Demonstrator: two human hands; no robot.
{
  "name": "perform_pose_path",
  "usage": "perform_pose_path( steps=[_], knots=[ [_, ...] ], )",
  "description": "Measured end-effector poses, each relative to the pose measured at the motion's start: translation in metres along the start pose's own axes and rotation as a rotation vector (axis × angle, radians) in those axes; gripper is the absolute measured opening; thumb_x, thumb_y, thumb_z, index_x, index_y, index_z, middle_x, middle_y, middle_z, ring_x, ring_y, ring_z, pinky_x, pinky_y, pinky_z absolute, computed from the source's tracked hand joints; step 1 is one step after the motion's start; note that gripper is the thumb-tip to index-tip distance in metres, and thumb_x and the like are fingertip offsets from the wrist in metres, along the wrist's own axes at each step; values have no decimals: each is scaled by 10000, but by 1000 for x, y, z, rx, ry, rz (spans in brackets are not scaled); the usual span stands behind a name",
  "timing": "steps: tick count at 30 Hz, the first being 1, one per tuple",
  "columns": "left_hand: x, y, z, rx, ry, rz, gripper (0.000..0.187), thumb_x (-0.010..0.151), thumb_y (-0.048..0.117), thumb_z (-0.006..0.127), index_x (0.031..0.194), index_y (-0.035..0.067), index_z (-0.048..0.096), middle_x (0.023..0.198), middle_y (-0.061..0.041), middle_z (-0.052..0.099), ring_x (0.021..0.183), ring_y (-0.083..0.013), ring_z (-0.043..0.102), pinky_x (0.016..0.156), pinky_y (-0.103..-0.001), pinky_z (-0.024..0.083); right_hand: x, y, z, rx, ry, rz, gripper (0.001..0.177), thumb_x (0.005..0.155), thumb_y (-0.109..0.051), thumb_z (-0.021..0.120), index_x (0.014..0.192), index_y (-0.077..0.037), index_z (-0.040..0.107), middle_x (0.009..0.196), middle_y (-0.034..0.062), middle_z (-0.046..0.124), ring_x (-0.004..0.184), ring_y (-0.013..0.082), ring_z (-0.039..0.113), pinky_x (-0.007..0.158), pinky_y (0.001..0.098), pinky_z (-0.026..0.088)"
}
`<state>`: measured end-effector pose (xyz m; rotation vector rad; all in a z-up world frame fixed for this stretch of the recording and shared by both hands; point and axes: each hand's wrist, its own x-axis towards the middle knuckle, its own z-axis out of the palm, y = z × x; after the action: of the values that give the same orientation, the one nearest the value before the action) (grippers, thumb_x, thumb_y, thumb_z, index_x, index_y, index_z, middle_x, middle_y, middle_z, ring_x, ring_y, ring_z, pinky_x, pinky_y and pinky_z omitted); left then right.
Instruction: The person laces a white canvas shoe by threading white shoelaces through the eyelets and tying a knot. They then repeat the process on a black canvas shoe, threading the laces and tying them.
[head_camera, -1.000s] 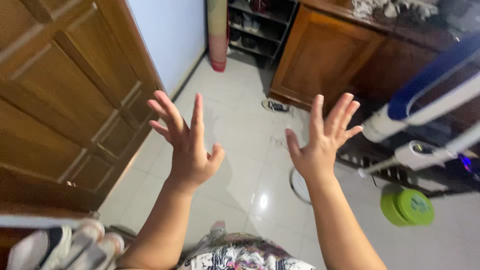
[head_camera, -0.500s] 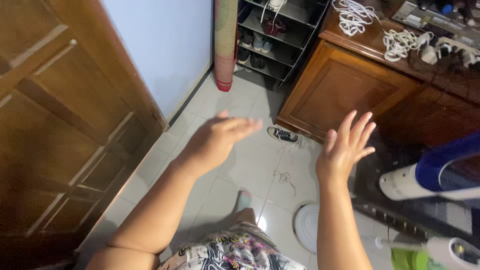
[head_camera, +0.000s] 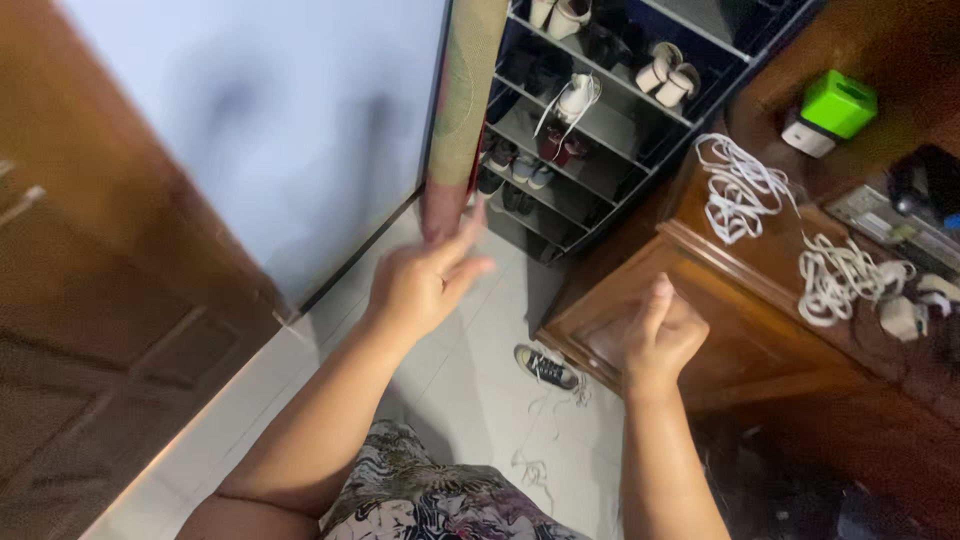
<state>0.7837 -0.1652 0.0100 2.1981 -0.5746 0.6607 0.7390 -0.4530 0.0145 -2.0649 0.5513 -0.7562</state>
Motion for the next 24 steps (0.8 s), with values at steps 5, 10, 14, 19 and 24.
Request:
perform_pose_path(
  steps=[5,10,14,19,24],
  knots=[
    [96,-77,50,44,-39,7,247,935,388,786,1053,186,706,884,-63,758,775,-267,720,667,-393,541,86,10,85,-120,-60,-549,453,1140,-310,520,862,-26,740,750,142,701,799,310,735,1224,489,493],
    [229,-136,80,81,268,502,1290,656,699,713,1642,55,187,1510,-373,297,1402,-535,329,1056,-712,328,194,-23,167,-481,-59,-649,875,891,-458,707,1572,-50,339,1576,396,300,1432,544,231,1023,745,152],
    [320,-177,118,-53,11,513,1347,694,675,817,1641,140,21,1597,-308,154,1494,-504,146,1102,-772,222,263,-20,226,-583,-210,-264,923,927,-526,661,1655,-211,190,1692,186,213,1568,407,153,1160,793,33],
    [400,-219,179,11,-418,127,970,909,591,760,1650,205,268,795,-135,690,835,-319,689,808,-435,563,334,36,295,-726,-325,-135,852,887,-529,664,1594,-224,298,1655,228,199,1529,426,160,1140,709,92],
    [474,-266,249,-125,-270,216,900,900,481,744,1619,144,320,647,-80,597,584,-275,620,549,-399,491,440,127,380,-719,-369,-145,782,918,-483,677,1559,-154,370,1612,294,288,1514,451,224,1209,514,232]
  ],
)
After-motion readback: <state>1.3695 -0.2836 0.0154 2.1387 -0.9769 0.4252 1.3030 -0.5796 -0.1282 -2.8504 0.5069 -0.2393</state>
